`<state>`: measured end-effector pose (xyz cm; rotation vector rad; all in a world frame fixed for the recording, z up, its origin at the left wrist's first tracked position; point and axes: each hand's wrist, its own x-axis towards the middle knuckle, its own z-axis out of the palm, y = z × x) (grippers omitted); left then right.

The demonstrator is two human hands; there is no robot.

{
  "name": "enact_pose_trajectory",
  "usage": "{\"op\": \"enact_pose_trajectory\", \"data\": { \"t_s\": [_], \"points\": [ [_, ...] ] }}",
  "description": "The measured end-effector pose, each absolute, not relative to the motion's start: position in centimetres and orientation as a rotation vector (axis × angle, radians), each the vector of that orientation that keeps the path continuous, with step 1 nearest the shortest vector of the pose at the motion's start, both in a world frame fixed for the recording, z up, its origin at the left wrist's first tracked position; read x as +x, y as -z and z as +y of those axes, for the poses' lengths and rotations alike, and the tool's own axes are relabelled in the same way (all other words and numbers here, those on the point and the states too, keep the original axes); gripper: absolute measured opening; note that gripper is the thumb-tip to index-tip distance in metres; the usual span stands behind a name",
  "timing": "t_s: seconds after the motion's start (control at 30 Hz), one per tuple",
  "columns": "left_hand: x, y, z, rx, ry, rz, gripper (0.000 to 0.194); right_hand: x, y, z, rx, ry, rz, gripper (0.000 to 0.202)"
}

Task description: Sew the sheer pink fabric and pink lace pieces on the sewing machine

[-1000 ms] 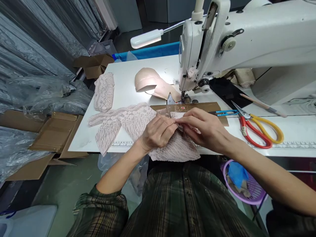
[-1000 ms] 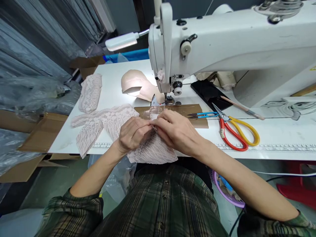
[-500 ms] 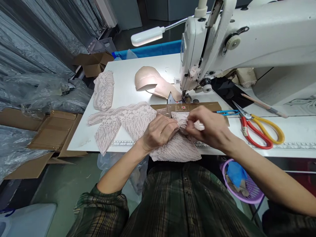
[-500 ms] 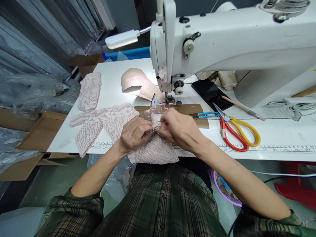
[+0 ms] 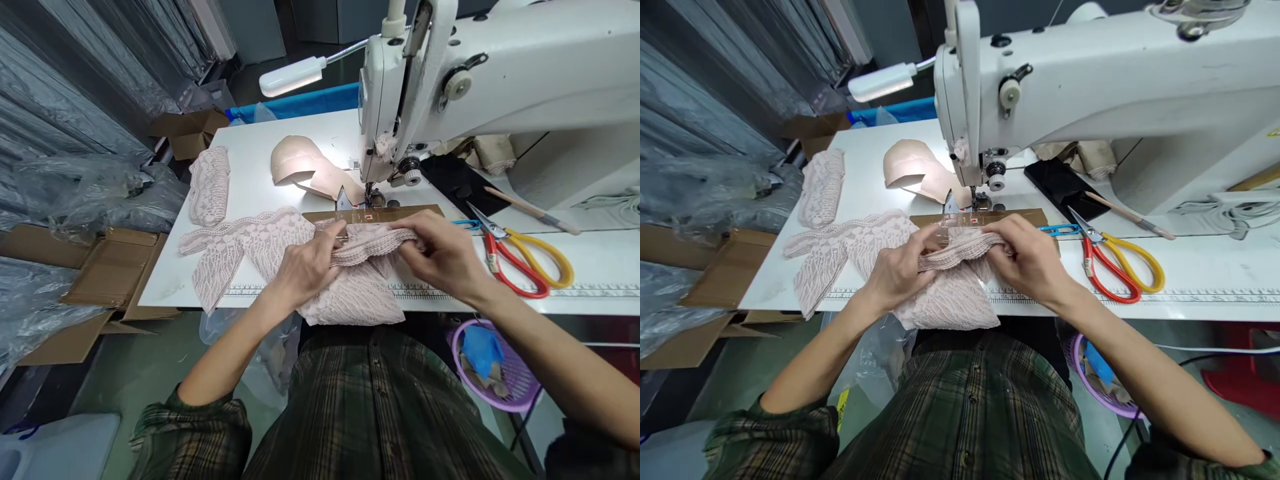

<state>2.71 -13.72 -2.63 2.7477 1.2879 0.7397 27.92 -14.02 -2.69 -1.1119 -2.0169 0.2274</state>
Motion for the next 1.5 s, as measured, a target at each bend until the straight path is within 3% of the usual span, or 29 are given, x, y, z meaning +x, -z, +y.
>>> {"op": "enact_pose_trajectory", "data": {
  "t_s": [0.17, 0.27, 0.4, 0.57, 0.83, 0.97, 1.27, 1.4, 1.5],
  "points": [
    [0.7, -1.1, -16.0, 2.22, -0.742, 1.178, 0.023, 30.5, -1.5, -14.5, -1.261, -0.641, -1.811, 0.015],
    [-0.9, -3.7, -16.4, 1.958, -0.681, 1.103, 0.022, 30.9, -2.9, -14.6, -1.237, -1.042, -1.761, 0.015],
    [-3.3, -4.9, -13.9, 2.099, -0.367, 1.15, 0.024, 29.5, -1.4, -13.1, -1.201, -1.329, -1.715, 0.025],
    [-2.0, -4.2, -11.1, 2.56, -0.315, 1.378, 0.037, 28.2, 1.7, -10.9, -1.219, -1.236, -1.761, 0.033],
    [6.3, -2.2, -9.3, 2.492, -0.492, 0.799, 0.059, 28.8, 0.9, -11.6, -1.036, -1.294, -1.773, 0.036],
    [7.5, -1.1, -8.1, 2.301, -0.507, 0.739, 0.051, 28.8, 1.2, -11.8, -0.95, -1.201, -1.68, 0.035],
    [7.3, -1.3, -8.7, 2.13, -0.564, 0.746, 0.048, 28.2, 1.2, -11.8, -1.027, -1.358, -1.409, 0.037],
    [7.7, -1.2, -8.8, 2.091, -0.669, 0.794, 0.036, 27.8, 1.0, -12.1, -0.986, -1.272, -1.417, 0.035],
    [7.5, -0.9, -8.8, 2.0, -0.714, 0.789, 0.044, 27.8, 0.8, -12.1, -1.0, -1.2, -1.41, 0.038]
  ]
}}
